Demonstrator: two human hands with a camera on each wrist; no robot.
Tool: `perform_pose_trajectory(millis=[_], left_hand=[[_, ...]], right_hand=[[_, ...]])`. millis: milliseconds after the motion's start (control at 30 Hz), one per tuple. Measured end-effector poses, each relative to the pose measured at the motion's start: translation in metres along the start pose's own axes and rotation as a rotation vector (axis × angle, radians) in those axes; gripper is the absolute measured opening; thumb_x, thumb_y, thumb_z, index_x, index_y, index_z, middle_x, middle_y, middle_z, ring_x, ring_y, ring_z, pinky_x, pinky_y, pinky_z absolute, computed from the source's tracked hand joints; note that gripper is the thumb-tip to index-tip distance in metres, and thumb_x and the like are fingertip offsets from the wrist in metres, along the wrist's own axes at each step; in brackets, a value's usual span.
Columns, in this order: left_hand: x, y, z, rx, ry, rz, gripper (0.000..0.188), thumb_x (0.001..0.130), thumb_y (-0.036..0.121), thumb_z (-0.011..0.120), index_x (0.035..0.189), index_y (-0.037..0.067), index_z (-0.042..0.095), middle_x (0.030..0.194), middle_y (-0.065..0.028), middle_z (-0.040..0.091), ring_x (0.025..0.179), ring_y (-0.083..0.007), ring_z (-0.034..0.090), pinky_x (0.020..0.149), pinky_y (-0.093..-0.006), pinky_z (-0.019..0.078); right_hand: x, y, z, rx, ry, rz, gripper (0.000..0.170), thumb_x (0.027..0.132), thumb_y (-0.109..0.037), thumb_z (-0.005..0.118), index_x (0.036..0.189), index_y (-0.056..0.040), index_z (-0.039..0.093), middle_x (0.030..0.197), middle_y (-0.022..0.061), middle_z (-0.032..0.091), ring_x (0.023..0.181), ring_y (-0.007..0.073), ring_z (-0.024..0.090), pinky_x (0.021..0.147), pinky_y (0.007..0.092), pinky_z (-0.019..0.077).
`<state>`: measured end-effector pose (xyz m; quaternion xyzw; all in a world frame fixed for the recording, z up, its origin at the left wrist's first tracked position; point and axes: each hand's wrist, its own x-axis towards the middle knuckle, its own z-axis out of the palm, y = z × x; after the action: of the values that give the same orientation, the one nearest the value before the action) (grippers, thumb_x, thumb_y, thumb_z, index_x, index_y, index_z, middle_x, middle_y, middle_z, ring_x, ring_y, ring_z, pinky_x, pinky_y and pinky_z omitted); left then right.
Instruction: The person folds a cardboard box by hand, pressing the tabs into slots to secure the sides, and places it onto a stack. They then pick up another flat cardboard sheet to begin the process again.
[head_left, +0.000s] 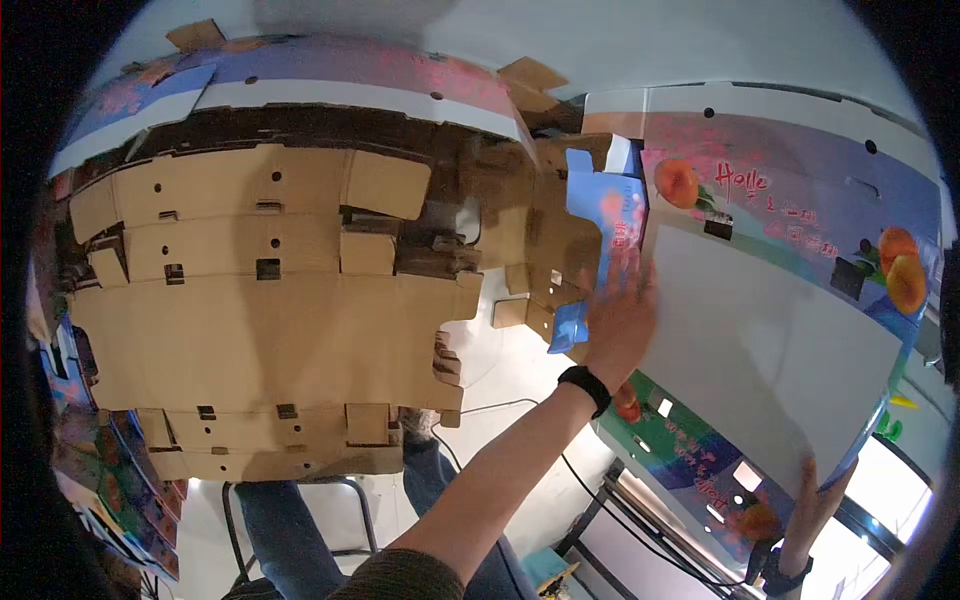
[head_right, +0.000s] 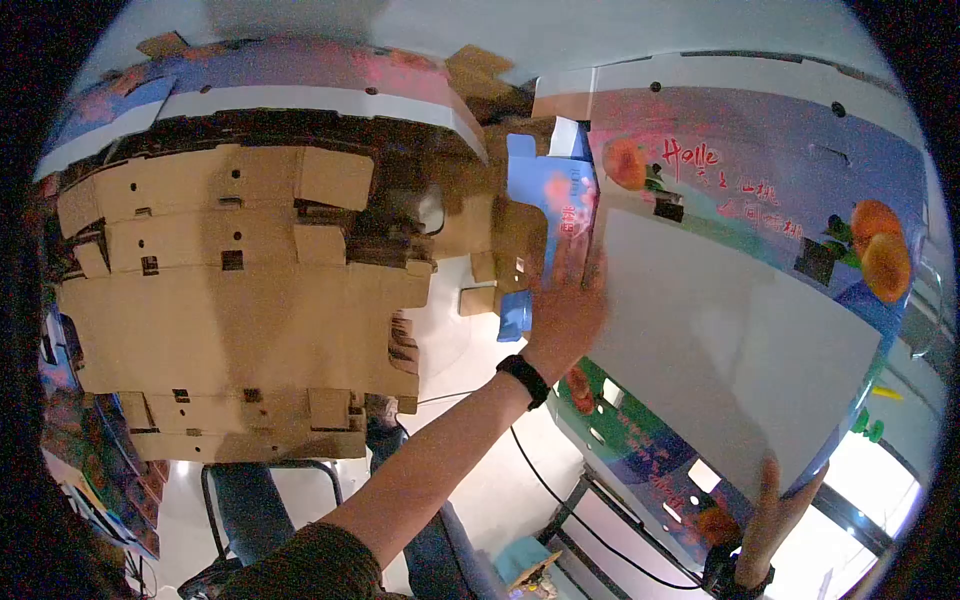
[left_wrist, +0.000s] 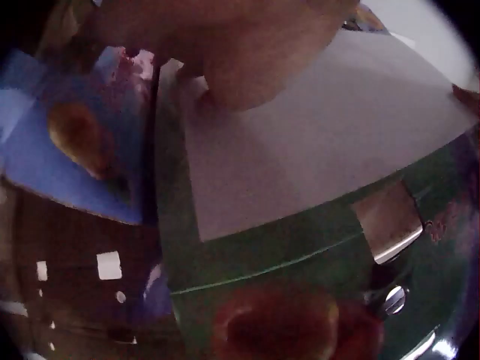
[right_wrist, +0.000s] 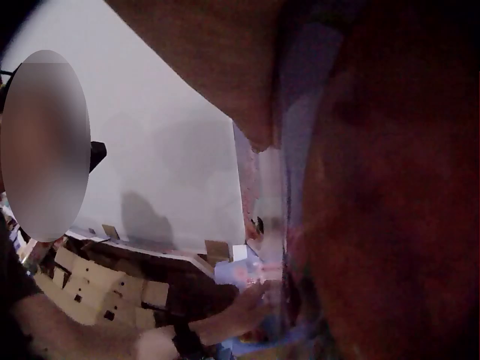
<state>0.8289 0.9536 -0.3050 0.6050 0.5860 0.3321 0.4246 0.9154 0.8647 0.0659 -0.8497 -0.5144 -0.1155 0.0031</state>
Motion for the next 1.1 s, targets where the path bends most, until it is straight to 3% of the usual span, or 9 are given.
perform_pose_trajectory(millis=[100, 300, 433, 533, 633, 733, 833, 1000, 1100], left_hand=[[-0.005, -0.003, -0.001, 0.072, 0.086, 0.056, 0.065, 0.093, 0.024, 0.055, 0.151, 0.0, 0.042, 0.162, -0.0238, 0.031, 0.154, -0.0372, 0.024, 0.119, -0.0682, 0.0161], [0.061, -0.015, -0.028, -0.247, 0.341, 0.123, 0.077, 0.09, 0.014, 0.058, 0.158, -0.003, 0.025, 0.159, -0.0312, 0.03, 0.151, -0.0436, 0.025, 0.123, -0.0562, 0.0213], [0.129, -0.016, -0.056, -0.125, 0.28, 0.072, 0.071, 0.095, 0.011, 0.052, 0.159, -0.002, 0.023, 0.159, -0.0301, 0.031, 0.15, -0.0437, 0.029, 0.123, -0.0521, 0.0217], [0.156, -0.011, -0.036, -0.153, 0.26, 0.138, 0.075, 0.095, 0.012, 0.053, 0.161, 0.004, 0.02, 0.158, -0.0301, 0.034, 0.147, -0.0429, 0.033, 0.122, -0.0546, 0.021], [0.163, -0.011, -0.015, -0.115, 0.248, 0.154, 0.082, 0.093, 0.013, 0.056, 0.163, 0.006, 0.014, 0.157, -0.0308, 0.034, 0.146, -0.0429, 0.035, 0.121, -0.0576, 0.0209], [0.167, -0.004, -0.01, -0.098, 0.19, 0.147, 0.094, 0.089, 0.014, 0.063, 0.164, 0.005, 0.008, 0.159, -0.0305, 0.032, 0.146, -0.0431, 0.035, 0.12, -0.0593, 0.0213], [0.164, -0.009, -0.027, -0.113, 0.174, 0.158, 0.093, 0.089, 0.017, 0.064, 0.163, 0.004, 0.009, 0.158, -0.03, 0.033, 0.147, -0.0413, 0.035, 0.12, -0.0593, 0.0208], [0.146, -0.028, -0.038, -0.113, 0.281, 0.184, 0.085, 0.09, 0.018, 0.062, 0.16, -0.002, 0.018, 0.157, -0.0277, 0.035, 0.149, -0.0385, 0.032, 0.121, -0.0574, 0.0203], [0.122, -0.05, -0.054, -0.188, 0.312, 0.223, 0.08, 0.087, 0.013, 0.062, 0.155, -0.007, 0.025, 0.154, -0.0304, 0.038, 0.144, -0.0437, 0.037, 0.12, -0.0533, 0.0279]], right_hand=[[0.001, 0.008, 0.001, -0.011, -0.013, -0.005, 0.072, 0.098, -0.026, 0.07, 0.155, -0.0022, 0.034, 0.145, 0.021, 0.051, 0.134, 0.0308, 0.048, 0.114, 0.0448, 0.0357], [0.002, -0.009, 0.003, -0.018, -0.04, 0.061, 0.079, 0.091, -0.024, 0.075, 0.154, -0.0001, 0.034, 0.146, 0.0236, 0.05, 0.133, 0.0331, 0.048, 0.113, 0.0443, 0.037], [0.002, 0.002, 0.004, -0.095, 0.029, 0.088, 0.091, 0.087, -0.027, 0.079, 0.156, 0.0047, 0.03, 0.149, 0.0262, 0.047, 0.135, 0.0347, 0.047, 0.115, 0.0442, 0.0355], [0.0, 0.002, 0.004, -0.019, 0.009, 0.059, 0.079, 0.095, -0.019, 0.071, 0.158, 0.0013, 0.028, 0.153, 0.0229, 0.042, 0.141, 0.0335, 0.042, 0.117, 0.0462, 0.0324], [-0.005, -0.066, -0.001, 0.0, -0.206, 0.113, 0.09, 0.097, -0.036, 0.07, 0.163, -0.0045, 0.018, 0.17, 0.0179, 0.017, 0.154, 0.0354, 0.021, 0.124, 0.0428, 0.0245], [-0.005, -0.066, 0.002, 0.04, -0.173, 0.08, 0.095, 0.093, -0.04, 0.076, 0.164, -0.0091, 0.021, 0.17, 0.0161, 0.02, 0.154, 0.0354, 0.021, 0.124, 0.0435, 0.0249], [-0.005, 0.023, -0.006, -0.002, 0.006, 0.087, 0.082, 0.095, -0.021, 0.072, 0.159, 0.0012, 0.025, 0.156, 0.0228, 0.039, 0.143, 0.0335, 0.038, 0.119, 0.0466, 0.0298], [-0.002, 0.015, -0.006, -0.053, -0.01, -0.019, 0.082, 0.096, -0.02, 0.071, 0.16, 0.002, 0.025, 0.156, 0.0226, 0.038, 0.143, 0.0333, 0.038, 0.119, 0.046, 0.0294], [0.001, 0.013, -0.001, -0.034, 0.011, -0.003, 0.088, 0.091, -0.024, 0.076, 0.157, 0.0056, 0.026, 0.153, 0.025, 0.041, 0.141, 0.0343, 0.04, 0.118, 0.0451, 0.0311]])
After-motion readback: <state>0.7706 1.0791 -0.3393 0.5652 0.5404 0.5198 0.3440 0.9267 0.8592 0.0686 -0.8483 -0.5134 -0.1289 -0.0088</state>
